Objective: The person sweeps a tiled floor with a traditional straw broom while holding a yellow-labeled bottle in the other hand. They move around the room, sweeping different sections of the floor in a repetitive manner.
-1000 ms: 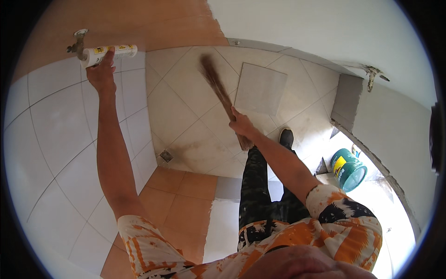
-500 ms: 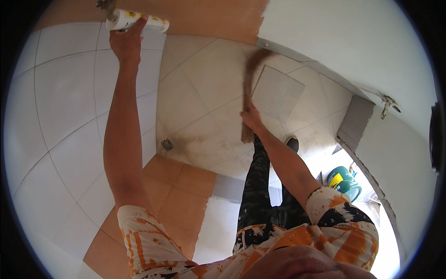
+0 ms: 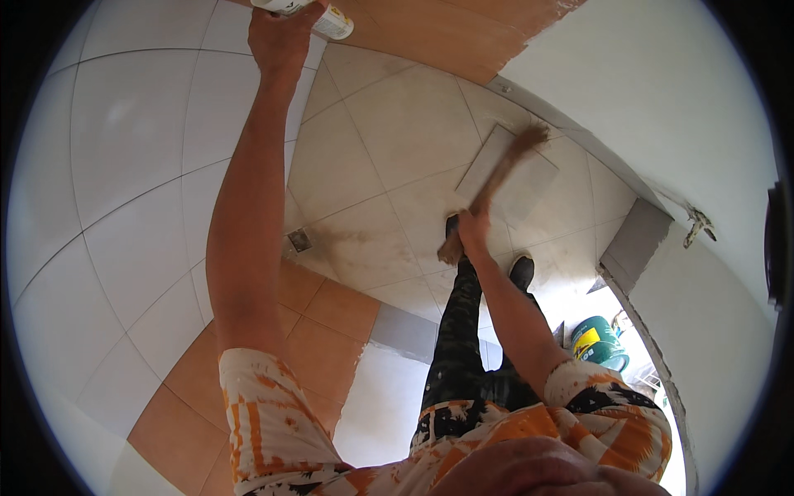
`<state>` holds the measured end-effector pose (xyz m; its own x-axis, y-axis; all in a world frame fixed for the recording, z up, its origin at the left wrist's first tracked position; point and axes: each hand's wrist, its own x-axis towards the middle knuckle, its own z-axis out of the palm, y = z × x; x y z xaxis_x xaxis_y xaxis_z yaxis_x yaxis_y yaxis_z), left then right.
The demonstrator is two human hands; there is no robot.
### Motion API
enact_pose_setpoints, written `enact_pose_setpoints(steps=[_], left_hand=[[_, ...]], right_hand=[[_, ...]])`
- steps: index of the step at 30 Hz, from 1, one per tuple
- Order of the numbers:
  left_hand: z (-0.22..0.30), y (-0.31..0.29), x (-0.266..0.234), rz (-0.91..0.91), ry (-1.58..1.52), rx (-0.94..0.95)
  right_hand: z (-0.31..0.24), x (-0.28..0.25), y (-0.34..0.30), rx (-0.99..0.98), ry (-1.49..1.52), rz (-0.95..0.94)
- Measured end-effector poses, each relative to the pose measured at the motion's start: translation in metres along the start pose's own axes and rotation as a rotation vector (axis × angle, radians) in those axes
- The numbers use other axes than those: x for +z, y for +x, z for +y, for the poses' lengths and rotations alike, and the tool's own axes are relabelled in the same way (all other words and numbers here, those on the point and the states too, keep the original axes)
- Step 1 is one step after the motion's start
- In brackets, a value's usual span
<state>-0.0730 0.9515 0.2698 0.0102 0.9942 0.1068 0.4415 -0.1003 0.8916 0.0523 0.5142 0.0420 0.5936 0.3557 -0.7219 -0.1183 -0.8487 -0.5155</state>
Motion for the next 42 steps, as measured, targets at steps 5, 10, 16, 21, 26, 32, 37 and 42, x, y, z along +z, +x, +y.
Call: enact_pose_setpoints(steps=[5,10,16,21,26,32,37,42], left_hand=[[0.004,-0.004,0.001,-0.006,-0.015,0.169],[-0.001,-0.002,0.004,-0.025,-0.144,0.051],[-0.017,0.01,0.004,0.024,-0.03,0.122],[-0.023,0.012,0.008,0.021,-0.145,0.179],[-0.023,0.011,0.003,0.017,-0.18,0.208],[-0.022,0.009,-0.004,-0.024,-0.113,0.217],[-0.024,0.007,-0.004,-0.089,0.209,0.088],[-0.05,0.013,-0.004,-0.376,0.326,-0.123]], right_hand=[[-0.086,0.102,0.032,-0.26,-0.324,-0.503],[-0.102,0.086,-0.008,-0.268,-0.386,-0.561],[-0.106,0.15,-0.028,-0.112,-0.185,-0.382],[-0.129,0.205,0.004,-0.448,-0.59,-0.698],[-0.087,0.136,0.045,-0.379,-0.723,-0.363],[-0.079,0.106,0.103,-0.508,-0.739,-0.533],[-0.087,0.075,0.081,-0.438,-0.492,-0.505],[-0.101,0.047,0.064,-0.375,-0.559,-0.491]])
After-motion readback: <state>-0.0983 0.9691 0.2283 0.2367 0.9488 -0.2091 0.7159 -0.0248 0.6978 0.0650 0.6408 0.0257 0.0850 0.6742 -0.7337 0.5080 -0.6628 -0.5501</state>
